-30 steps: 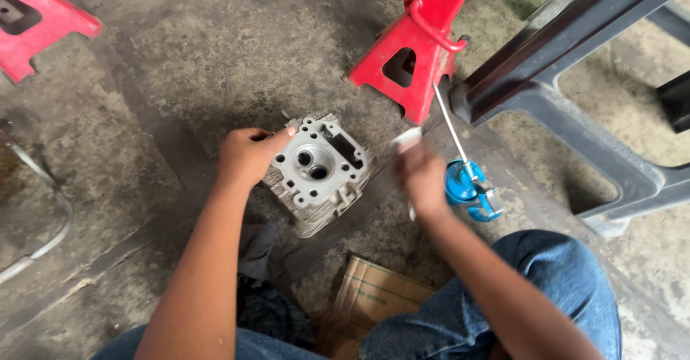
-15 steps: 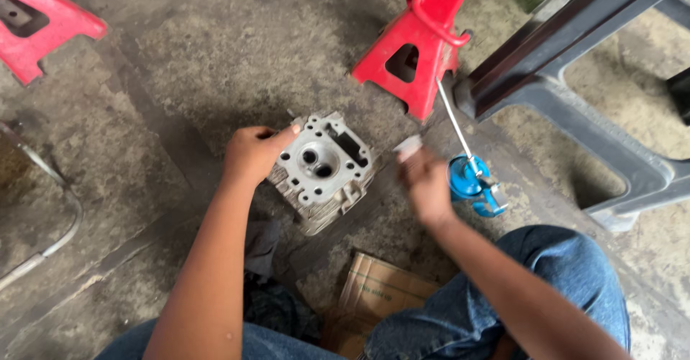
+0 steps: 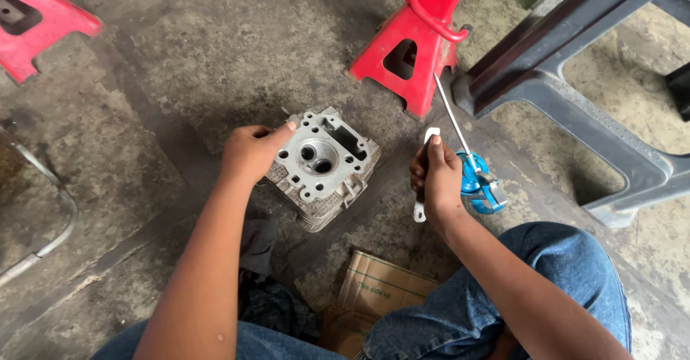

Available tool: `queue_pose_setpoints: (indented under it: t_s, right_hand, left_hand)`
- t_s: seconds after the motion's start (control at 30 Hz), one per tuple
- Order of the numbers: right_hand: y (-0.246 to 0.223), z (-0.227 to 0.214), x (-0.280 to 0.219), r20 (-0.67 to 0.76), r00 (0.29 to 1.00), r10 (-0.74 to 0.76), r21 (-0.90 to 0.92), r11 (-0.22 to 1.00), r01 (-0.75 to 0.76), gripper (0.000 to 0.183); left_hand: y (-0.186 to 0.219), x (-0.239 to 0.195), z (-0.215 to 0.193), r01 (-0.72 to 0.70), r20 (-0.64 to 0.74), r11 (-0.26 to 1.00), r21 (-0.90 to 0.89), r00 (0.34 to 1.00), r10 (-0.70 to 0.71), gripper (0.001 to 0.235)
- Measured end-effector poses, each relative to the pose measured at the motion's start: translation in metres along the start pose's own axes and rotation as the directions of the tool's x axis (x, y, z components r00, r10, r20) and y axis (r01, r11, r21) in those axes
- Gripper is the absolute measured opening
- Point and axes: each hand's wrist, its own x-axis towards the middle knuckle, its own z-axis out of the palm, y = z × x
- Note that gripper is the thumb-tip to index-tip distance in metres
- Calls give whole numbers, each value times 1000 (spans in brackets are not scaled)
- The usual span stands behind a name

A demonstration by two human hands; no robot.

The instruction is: The person sits on the floor and cleans a metal engine cylinder head using a rag and a blue oil can. They wipe the surface, spray fluid into the internal holes, and use a metal rod to scrape and clean the interior passages.

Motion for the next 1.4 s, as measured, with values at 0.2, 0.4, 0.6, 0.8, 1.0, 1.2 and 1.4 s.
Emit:
queue_pose_setpoints:
  t_s: [0.2,0.4,0.6,0.8,1.0,1.2,1.4]
  right_hand:
    - [14,0,4,-70,995,72,-89,993,-78,42]
    - [14,-3,7,-54,981,184,-261,946,-192,46]
    - [21,3,-10,80,993,-92,-447,886,118,30]
    - [13,26,-35,238,943,-232,-525,786,325,33]
    - [-2,26,-23,385,756,-530,-709,355,609,35]
    - [9,29,-38,465,706,-534,-691,280,666,30]
    - [2,31,-27,372,742,-558,-707,347,616,26]
  left_hand:
    - [1,-6,0,-47,-38,998,-44,998,45,63]
    - [-1,-7,4,-182,-212,983,19,960,182,49]
    - [3,-9,0,-239,-194,968,82,948,251,43]
    - [17,-7,-5,-222,29,953,207,975,221,44]
    - [23,-13,-5,-184,51,961,205,983,178,49]
    - [26,-17,-5,-152,33,969,195,988,148,49]
    - [21,-15,-3,-193,20,955,224,981,193,52]
